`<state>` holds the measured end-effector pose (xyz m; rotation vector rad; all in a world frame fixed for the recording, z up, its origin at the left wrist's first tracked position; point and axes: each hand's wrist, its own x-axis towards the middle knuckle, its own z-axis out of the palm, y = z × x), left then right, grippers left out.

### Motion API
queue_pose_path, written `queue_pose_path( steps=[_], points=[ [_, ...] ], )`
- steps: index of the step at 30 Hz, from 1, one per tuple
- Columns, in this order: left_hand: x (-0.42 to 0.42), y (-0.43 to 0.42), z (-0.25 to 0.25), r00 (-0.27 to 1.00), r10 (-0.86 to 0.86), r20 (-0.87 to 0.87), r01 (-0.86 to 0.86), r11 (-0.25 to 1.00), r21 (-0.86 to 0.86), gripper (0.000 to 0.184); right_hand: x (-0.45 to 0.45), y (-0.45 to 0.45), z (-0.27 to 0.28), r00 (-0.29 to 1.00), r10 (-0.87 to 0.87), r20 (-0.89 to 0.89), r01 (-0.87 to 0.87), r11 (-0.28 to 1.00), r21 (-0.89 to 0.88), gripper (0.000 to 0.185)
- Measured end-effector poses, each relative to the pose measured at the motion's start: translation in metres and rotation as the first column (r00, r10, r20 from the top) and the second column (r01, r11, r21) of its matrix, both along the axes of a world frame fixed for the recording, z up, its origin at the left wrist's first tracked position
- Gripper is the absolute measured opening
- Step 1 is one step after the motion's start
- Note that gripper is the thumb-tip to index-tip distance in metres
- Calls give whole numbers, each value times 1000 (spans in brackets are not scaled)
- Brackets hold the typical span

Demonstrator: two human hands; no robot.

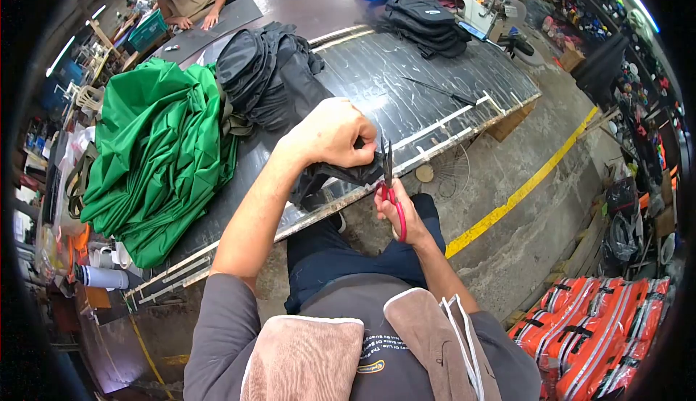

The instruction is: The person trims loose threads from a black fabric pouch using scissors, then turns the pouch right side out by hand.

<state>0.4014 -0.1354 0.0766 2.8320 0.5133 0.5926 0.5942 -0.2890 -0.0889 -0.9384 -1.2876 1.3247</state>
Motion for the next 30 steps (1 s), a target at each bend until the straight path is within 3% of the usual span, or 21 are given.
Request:
queue_pose_path(
  steps=[3,5,9,10,12,13,14,15,16,17,18,20,23,25,28,29,30],
  points=[
    [6,3,-8,997,-26,-68,28,999,18,22,6,-10,-7,999,30,43,-27,998,-58,63],
    [12,4,-17,985,-36,-170,41,999,27,22,7,-18,-12,999,-4,39,9,993,-114,53],
    [27,4,-70,996,-12,-83,32,968,249,18,18,-26,-44,990,-37,-137,-15,933,-360,38],
    [30,-3,-80,1000,12,7,-14,936,352,16,20,-29,-52,986,-47,-161,-21,918,-397,38],
    [33,-32,-99,983,147,107,-170,952,254,15,26,-37,-66,976,-71,-206,-34,883,-467,38],
    [33,-52,-105,948,199,248,-244,956,165,13,28,-40,-70,978,-93,-189,-9,878,-479,37],
    [33,-69,-120,890,293,351,-315,949,7,14,30,-45,-75,980,-119,-158,25,868,-496,37],
    [28,-89,-134,853,401,334,-312,905,-288,24,33,-51,-80,982,-144,-127,59,856,-513,38],
    [21,-106,-146,843,519,141,-398,778,-486,42,35,-53,-84,982,-166,-94,92,845,-527,38],
    [14,-115,-160,840,536,-81,-392,497,-774,52,37,-56,-81,980,-194,-53,131,817,-562,39],
    [8,-122,-175,839,460,-291,-383,118,-916,66,39,-59,-85,981,-189,-36,137,816,-562,39],
    [3,-136,-193,872,407,-272,-257,-93,-962,88,46,-63,-93,985,-170,1,141,815,-562,40],
    [20,-136,-210,761,620,-190,80,-380,-922,79,47,-65,-98,990,-107,88,138,831,-539,39],
    [30,-121,-214,647,744,-166,369,-496,-786,68,47,-64,-100,987,-75,139,136,851,-507,38],
    [45,-105,-217,572,807,-147,252,-344,-905,54,45,-66,-96,983,-58,174,138,861,-489,39],
    [49,-99,-221,557,810,-180,242,-366,-899,41,45,-67,-94,981,-50,188,139,858,-495,40],
    [50,-99,-224,554,810,-190,220,-363,-905,41,44,-69,-88,978,-41,203,140,853,-502,41]
  ],
)
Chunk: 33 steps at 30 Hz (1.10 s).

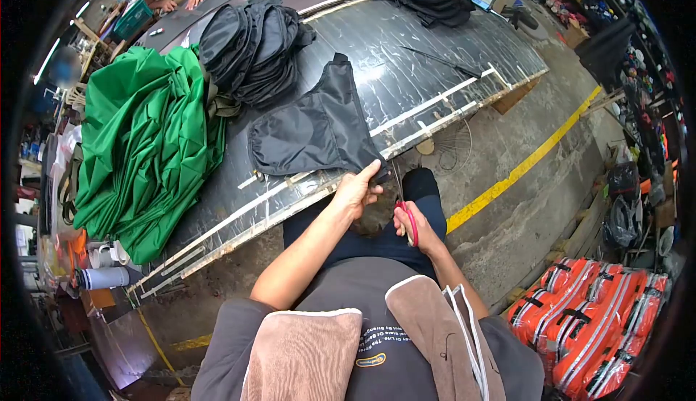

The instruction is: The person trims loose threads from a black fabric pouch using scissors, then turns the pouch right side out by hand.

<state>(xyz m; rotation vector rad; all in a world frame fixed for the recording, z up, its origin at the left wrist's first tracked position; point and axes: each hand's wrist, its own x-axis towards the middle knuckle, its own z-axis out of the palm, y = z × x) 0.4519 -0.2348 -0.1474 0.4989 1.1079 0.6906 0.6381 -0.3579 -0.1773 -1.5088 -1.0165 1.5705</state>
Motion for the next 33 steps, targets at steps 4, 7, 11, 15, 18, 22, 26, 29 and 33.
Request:
queue_pose_path(
  steps=[4,7,11,15,18,22,26,29,33],
  points=[
    [-2,-6,2,999,-14,-51,16,999,46,47,-3,-5,18,998,55,14,-54,998,-44,44],
    [-4,-10,-2,998,-6,-65,13,994,111,49,-5,-5,14,996,84,-7,-84,996,-6,45],
    [-10,-9,-2,996,-10,-85,23,988,153,44,-7,0,-7,995,81,-62,-77,995,70,45],
    [-10,-11,4,993,6,-118,16,984,180,43,-9,5,1,995,71,-69,-65,995,79,46],
    [-7,-14,4,990,30,-138,-5,983,181,43,-11,7,1,998,60,-25,-57,995,85,47],
    [-9,-10,-6,989,4,-149,29,976,214,51,-15,8,3,998,35,50,-39,996,85,48],
    [-9,-7,10,987,-1,-162,38,973,226,53,-19,12,9,998,2,62,-7,997,82,49],
    [-12,2,5,980,-20,-197,67,969,236,55,-22,14,16,999,-22,47,17,995,95,49],
    [-10,12,-4,980,39,-195,22,954,300,45,-24,18,24,995,-43,95,33,994,101,48]
  ],
)
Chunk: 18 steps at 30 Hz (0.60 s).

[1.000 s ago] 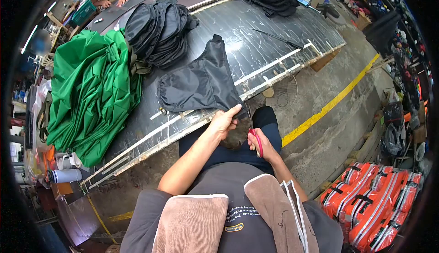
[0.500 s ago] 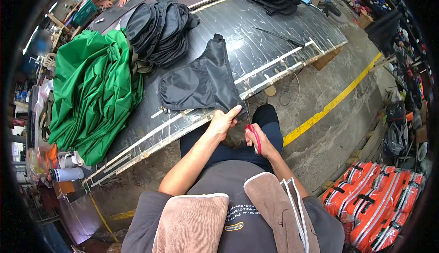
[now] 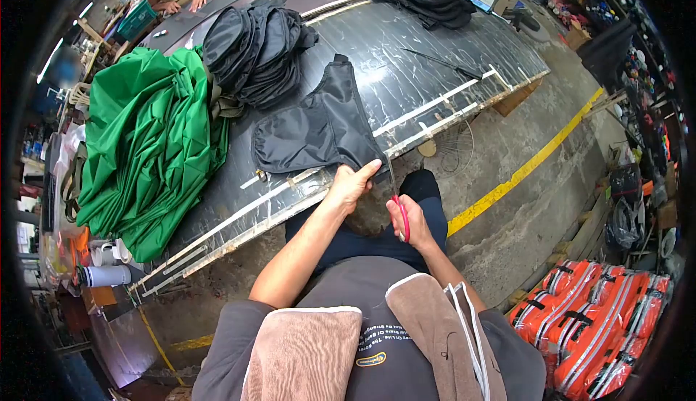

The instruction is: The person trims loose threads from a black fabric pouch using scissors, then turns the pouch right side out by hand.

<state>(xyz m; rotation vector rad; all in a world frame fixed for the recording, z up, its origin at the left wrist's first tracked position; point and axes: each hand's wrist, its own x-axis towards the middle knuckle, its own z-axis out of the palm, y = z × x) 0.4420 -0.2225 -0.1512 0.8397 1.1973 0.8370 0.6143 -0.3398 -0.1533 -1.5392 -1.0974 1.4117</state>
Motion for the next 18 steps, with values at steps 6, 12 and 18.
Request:
queue_pose_path(
  steps=[6,12,18],
  points=[
    [-13,13,13,994,56,94,-51,998,-48,33,-1,9,-2,984,-31,-174,26,999,-34,47],
    [-21,0,75,433,287,854,-79,956,-281,72,4,16,-4,842,41,-538,-90,994,-66,55],
    [-45,6,45,334,-26,942,-9,999,31,105,-1,16,0,825,10,-565,-58,996,-68,50]
  ],
)
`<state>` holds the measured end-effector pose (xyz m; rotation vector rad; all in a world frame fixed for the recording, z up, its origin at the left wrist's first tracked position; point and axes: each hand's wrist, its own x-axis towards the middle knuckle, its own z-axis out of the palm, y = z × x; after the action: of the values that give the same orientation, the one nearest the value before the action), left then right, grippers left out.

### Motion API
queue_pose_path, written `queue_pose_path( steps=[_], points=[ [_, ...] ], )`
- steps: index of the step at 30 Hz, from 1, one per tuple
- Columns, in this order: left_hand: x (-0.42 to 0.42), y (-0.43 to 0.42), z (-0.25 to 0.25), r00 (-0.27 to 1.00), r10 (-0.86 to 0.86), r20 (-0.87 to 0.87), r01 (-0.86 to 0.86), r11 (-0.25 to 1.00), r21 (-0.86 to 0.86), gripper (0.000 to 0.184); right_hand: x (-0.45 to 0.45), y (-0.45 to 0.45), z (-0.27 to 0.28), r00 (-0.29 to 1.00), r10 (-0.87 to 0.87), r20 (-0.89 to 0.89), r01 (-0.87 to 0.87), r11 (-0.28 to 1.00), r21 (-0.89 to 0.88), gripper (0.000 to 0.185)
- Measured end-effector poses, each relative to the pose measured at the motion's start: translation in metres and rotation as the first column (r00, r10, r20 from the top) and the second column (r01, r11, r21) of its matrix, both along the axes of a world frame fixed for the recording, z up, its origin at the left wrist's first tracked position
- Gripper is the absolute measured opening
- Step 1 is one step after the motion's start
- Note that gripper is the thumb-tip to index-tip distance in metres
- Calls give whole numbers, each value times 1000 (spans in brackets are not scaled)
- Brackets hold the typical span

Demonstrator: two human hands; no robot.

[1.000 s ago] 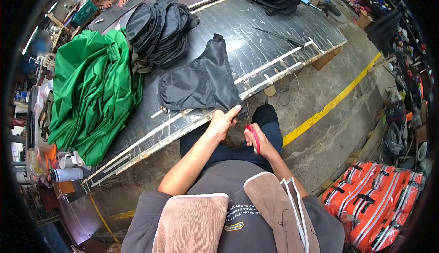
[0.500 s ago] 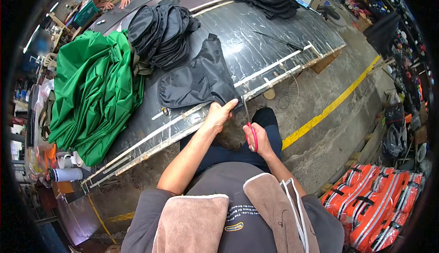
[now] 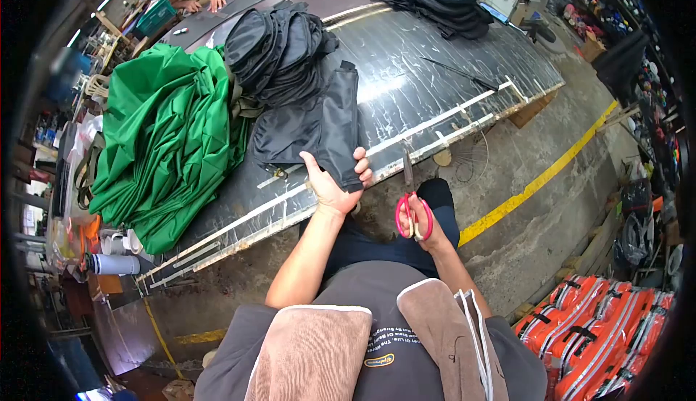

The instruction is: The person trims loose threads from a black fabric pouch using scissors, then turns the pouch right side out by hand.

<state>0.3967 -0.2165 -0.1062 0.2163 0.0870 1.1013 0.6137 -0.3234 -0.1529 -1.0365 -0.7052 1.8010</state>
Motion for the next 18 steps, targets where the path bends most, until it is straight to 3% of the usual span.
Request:
queue_pose_path(
  steps=[3,4,5,6,8,10,11,12,14,16,17,18],
  points=[
    [-14,10,9,883,171,-438,-122,983,138,95,2,-4,-1,998,-6,55,4,1000,30,46],
    [-15,10,13,687,271,-674,-198,962,186,90,3,-4,-1,997,-12,70,9,999,37,44],
    [-23,11,16,438,439,-784,-155,896,415,89,4,-4,-1,996,-17,85,14,999,44,43],
    [-30,9,32,-16,458,-889,28,889,457,88,4,-6,-1,995,-20,100,15,999,48,41],
    [-34,2,93,-554,442,-705,275,897,346,81,3,-6,-3,993,-23,119,17,999,48,39],
    [-40,0,105,-621,589,-516,230,767,599,72,1,-5,-4,991,-25,131,19,999,44,39],
    [-41,0,115,-643,563,-519,198,777,597,81,-1,-5,-3,992,-31,122,24,998,57,39],
    [-44,3,106,-630,521,-577,114,796,595,103,-4,-4,1,993,-39,113,31,997,71,39],
    [-55,26,41,-497,463,-734,19,851,524,105,-6,-3,3,992,-65,109,56,995,86,39],
    [-52,31,17,-456,478,-751,12,846,532,97,-7,-5,0,988,-97,121,87,993,82,39],
    [-49,31,5,-178,442,-879,-59,887,457,82,-6,-6,-1,988,-97,124,88,993,76,38],
    [-47,28,0,-6,376,-927,-87,923,375,73,-5,-8,-1,987,-96,128,88,994,69,38]
  ],
)
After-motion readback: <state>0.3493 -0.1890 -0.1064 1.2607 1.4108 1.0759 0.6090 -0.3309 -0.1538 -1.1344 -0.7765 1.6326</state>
